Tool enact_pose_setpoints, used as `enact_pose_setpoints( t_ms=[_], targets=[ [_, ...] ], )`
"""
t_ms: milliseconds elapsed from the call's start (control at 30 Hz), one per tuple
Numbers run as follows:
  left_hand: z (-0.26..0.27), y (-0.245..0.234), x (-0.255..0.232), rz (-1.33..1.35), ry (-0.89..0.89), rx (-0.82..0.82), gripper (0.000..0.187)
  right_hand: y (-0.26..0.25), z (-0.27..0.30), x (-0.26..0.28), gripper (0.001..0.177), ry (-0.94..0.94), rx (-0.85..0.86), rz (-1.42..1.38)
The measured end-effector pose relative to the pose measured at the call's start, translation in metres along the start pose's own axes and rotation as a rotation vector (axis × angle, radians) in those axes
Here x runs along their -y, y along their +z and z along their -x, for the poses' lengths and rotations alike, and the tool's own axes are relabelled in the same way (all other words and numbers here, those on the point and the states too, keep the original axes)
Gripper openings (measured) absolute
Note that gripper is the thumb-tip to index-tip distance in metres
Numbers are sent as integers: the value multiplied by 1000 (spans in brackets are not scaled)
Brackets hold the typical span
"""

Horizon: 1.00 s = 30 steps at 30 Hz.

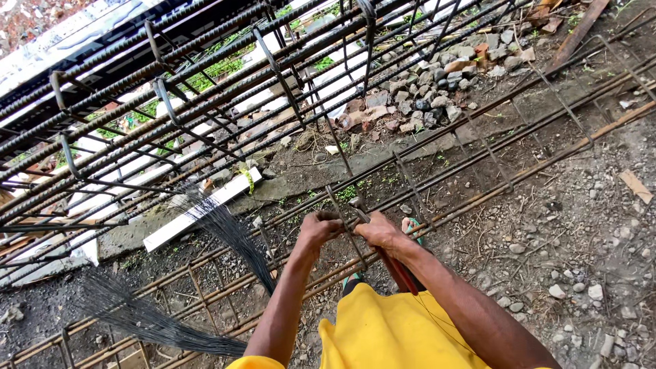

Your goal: The person ties a rebar mesh structure using wire and pliers. They wrap wire around the intersections of the steel bars and twist it tight with the pliers to secure the mesh.

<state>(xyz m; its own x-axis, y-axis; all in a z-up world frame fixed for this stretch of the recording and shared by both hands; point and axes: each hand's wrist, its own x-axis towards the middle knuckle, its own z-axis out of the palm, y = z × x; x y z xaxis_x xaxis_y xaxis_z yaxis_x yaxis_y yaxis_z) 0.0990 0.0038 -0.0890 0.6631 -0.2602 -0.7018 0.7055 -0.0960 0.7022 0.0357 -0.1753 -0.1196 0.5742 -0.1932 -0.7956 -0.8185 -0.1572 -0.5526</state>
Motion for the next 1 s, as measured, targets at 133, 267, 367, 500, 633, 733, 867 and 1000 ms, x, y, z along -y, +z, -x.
enact_pose_setpoints(
  t_ms=[133,267,367,500,633,733,867,1000],
  targets=[
    [-2,-2,-5,14,-37,52,27,-10,15,14,28,-5,-10,2],
    [-9,-3,11,39,13,7,20,-1,-18,-12,32,-15,-14,26],
    [-16,-2,19,2,46,1,18,-6,-1,1,32,1,-22,40],
    [-23,-6,20,-6,14,20,20,3,-12,-1,27,-8,-31,148],
    [-19,-5,16,-35,-2,37,20,-8,14,17,31,14,10,101],
    [-20,-5,26,-57,21,31,19,-4,10,14,29,9,36,63],
    [16,19,13,-378,150,-152,18,1,-25,-15,24,-43,-34,79],
    [36,32,30,-515,396,-368,16,-2,-10,-2,29,-13,-42,73]
  ],
)
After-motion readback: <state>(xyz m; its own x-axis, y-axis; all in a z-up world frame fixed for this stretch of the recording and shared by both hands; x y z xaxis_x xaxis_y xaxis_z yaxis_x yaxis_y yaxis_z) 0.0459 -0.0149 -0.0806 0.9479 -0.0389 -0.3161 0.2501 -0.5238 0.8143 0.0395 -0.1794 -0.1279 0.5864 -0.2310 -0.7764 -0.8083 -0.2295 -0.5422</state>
